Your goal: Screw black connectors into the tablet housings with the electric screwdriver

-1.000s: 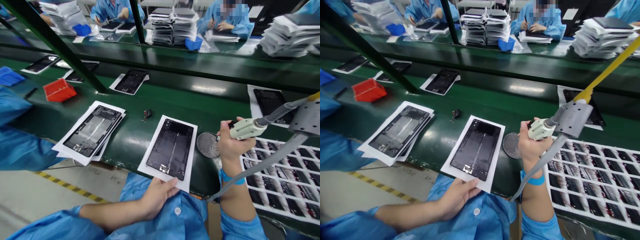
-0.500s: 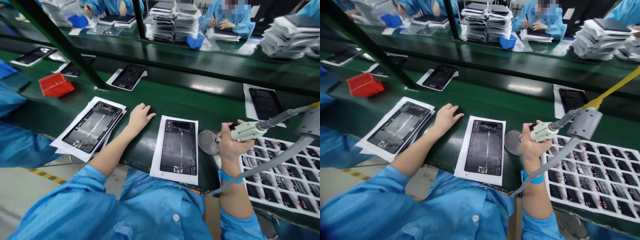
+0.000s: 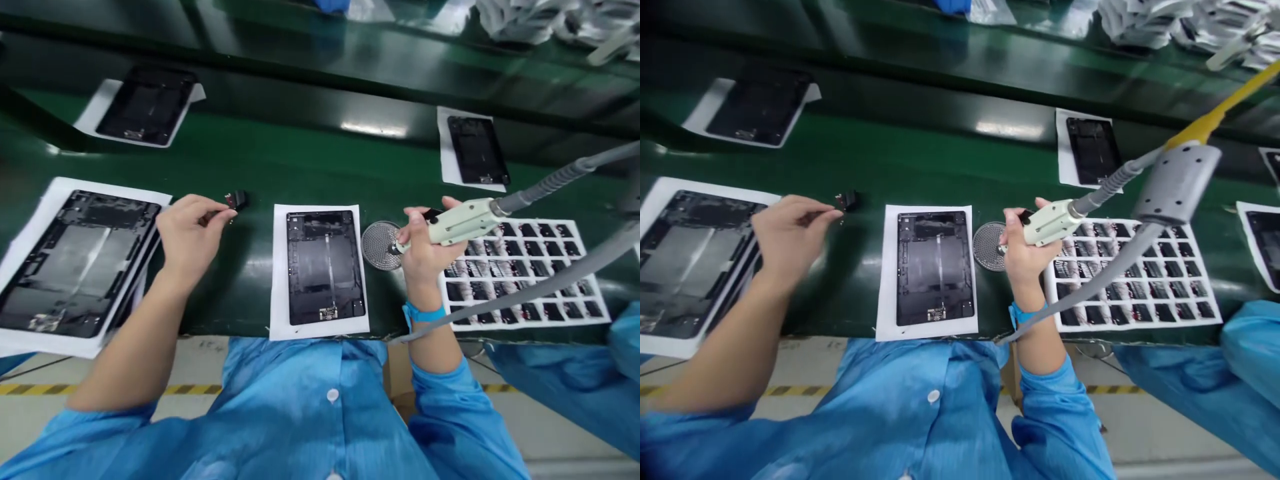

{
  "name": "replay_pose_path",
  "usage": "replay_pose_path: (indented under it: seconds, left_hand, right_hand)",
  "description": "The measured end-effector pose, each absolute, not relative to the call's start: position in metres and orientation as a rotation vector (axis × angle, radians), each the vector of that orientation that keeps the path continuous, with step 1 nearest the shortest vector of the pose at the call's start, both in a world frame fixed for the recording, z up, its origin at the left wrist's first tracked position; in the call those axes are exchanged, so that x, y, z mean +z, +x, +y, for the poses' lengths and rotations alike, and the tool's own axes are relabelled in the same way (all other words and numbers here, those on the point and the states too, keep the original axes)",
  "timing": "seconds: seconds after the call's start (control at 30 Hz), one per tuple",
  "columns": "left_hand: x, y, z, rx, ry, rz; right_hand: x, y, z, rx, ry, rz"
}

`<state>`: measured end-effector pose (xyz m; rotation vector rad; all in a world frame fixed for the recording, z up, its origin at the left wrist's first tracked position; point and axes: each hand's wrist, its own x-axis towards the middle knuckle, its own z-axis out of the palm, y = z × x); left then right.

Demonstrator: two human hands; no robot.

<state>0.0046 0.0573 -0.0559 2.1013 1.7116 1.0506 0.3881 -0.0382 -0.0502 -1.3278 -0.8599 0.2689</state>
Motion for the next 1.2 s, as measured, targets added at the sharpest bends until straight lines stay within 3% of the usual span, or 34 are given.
replay_pose_path:
  seconds: [0.17, 0.6, 0.97, 1.2]
  left_hand:
    - [-0.029, 0.041, 0.039, 1.187, 1.684, 1.52]
    - [-0.043, 0.131, 0.059, 0.865, 1.555, 1.174]
    - [-0.082, 0.209, 0.101, 0.541, 2.102, 1.17]
    - [-0.087, 0.219, 0.086, 0.509, 2.237, 1.266]
  right_hand:
    - [-0.053, 0.386, -0.037, 0.305, -1.293, -0.813]
    - [-0.067, 0.394, -0.028, 0.269, -1.264, -0.76]
    - [-0.053, 0.399, -0.034, 0.193, -1.175, -0.817]
    - [-0.042, 0.394, -0.023, 0.224, -1.184, -0.845]
